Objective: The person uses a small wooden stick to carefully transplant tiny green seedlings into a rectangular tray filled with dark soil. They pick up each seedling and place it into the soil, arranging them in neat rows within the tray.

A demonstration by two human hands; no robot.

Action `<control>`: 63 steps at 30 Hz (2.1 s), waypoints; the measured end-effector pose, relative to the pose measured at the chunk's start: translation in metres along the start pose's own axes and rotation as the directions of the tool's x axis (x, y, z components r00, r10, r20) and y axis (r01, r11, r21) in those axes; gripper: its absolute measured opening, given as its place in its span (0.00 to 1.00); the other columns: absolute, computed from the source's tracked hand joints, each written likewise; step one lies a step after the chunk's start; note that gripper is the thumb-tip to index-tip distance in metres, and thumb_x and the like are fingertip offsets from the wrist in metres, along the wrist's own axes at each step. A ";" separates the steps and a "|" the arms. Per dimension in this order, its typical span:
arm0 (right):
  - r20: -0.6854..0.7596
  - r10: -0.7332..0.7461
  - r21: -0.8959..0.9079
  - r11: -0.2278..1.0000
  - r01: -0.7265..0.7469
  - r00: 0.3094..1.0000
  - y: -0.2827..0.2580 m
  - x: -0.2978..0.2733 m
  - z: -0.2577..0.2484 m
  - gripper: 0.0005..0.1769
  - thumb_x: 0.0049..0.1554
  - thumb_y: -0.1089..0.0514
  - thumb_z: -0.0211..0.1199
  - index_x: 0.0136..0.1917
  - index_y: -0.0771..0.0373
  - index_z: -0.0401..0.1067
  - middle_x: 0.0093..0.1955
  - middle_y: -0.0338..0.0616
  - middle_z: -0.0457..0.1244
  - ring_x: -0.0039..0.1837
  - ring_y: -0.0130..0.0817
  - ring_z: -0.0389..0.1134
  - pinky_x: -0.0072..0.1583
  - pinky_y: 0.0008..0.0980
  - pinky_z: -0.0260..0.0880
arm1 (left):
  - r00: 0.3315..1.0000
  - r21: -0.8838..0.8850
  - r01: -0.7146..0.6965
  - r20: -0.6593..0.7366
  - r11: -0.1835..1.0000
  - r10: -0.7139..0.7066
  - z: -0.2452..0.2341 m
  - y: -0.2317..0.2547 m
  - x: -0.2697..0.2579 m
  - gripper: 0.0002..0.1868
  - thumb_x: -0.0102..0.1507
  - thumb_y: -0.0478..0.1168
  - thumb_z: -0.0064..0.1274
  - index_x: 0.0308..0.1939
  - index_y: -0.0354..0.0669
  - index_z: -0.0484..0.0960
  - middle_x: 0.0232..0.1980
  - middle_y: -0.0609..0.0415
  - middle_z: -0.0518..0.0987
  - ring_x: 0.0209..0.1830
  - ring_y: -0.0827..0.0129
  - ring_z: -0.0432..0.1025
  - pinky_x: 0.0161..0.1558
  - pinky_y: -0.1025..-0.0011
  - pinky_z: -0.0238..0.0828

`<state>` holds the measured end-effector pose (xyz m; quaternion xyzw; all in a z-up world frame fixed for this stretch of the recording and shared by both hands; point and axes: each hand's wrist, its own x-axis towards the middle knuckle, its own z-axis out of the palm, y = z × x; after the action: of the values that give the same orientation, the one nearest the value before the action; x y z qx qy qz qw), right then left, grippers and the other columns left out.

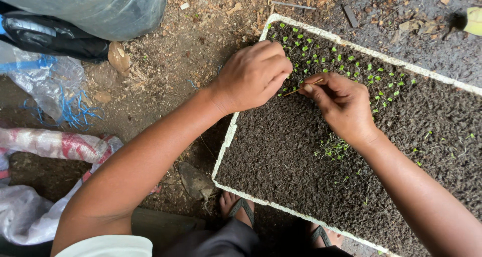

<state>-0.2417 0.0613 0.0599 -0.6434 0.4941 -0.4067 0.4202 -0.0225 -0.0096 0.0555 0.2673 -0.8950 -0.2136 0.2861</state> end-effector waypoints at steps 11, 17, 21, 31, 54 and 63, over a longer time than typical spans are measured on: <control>-0.410 0.141 0.240 0.970 -0.043 0.901 -0.026 -0.057 -0.117 0.03 0.70 0.68 0.61 0.55 0.71 0.69 0.47 0.57 0.67 0.48 0.39 0.73 0.55 0.30 0.79 | 0.982 -0.358 0.051 -0.152 0.932 -0.112 0.016 0.068 0.064 0.25 0.68 0.34 0.55 0.24 0.44 0.55 0.26 0.56 0.56 0.26 0.68 0.52 0.32 0.65 0.45; -0.680 0.329 0.396 0.917 -0.050 0.656 -0.011 -0.145 -0.217 0.03 0.69 0.64 0.64 0.55 0.64 0.73 0.47 0.49 0.68 0.48 0.34 0.75 0.52 0.28 0.86 | 0.994 -0.380 0.081 0.098 0.922 -0.047 0.080 0.113 0.102 0.03 0.63 0.31 0.54 0.36 0.43 0.77 0.37 0.53 0.74 0.37 0.60 0.72 0.40 0.62 0.66; -0.725 0.388 0.429 0.901 -0.067 0.569 -0.004 -0.186 -0.233 0.03 0.67 0.66 0.63 0.55 0.63 0.73 0.51 0.51 0.70 0.47 0.32 0.74 0.51 0.25 0.84 | 0.970 -0.282 0.152 0.225 0.947 -0.088 0.150 0.131 0.118 0.03 0.61 0.34 0.54 0.32 0.47 0.77 0.37 0.57 0.75 0.38 0.59 0.73 0.36 0.58 0.67; -0.622 0.534 0.547 0.820 -0.170 0.572 0.035 -0.204 -0.210 0.08 0.62 0.68 0.62 0.56 0.71 0.71 0.53 0.59 0.70 0.40 0.36 0.75 0.42 0.32 0.83 | 0.911 -0.093 0.103 0.408 0.990 -0.056 0.238 0.139 0.136 0.08 0.63 0.32 0.55 0.46 0.43 0.83 0.38 0.54 0.74 0.43 0.58 0.75 0.40 0.59 0.77; -0.556 0.586 0.636 0.757 -0.152 0.589 0.045 -0.199 -0.209 0.08 0.61 0.66 0.64 0.55 0.70 0.72 0.51 0.57 0.70 0.38 0.35 0.75 0.41 0.30 0.83 | 0.917 -0.014 0.022 0.398 1.000 -0.015 0.252 0.142 0.146 0.04 0.60 0.32 0.58 0.37 0.46 0.83 0.34 0.55 0.73 0.40 0.60 0.75 0.39 0.62 0.77; -0.558 0.562 0.650 0.753 -0.100 0.610 0.042 -0.194 -0.207 0.09 0.63 0.66 0.61 0.57 0.70 0.70 0.52 0.58 0.70 0.43 0.38 0.76 0.44 0.34 0.85 | 0.926 -0.141 0.148 0.368 0.979 -0.087 0.188 0.134 0.148 0.02 0.59 0.35 0.58 0.34 0.44 0.80 0.35 0.51 0.75 0.43 0.49 0.75 0.44 0.52 0.75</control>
<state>-0.4834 0.2160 0.0652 -0.1657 0.5923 -0.6621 0.4282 -0.2905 0.0468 0.0463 0.2523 -0.8935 -0.3495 0.1255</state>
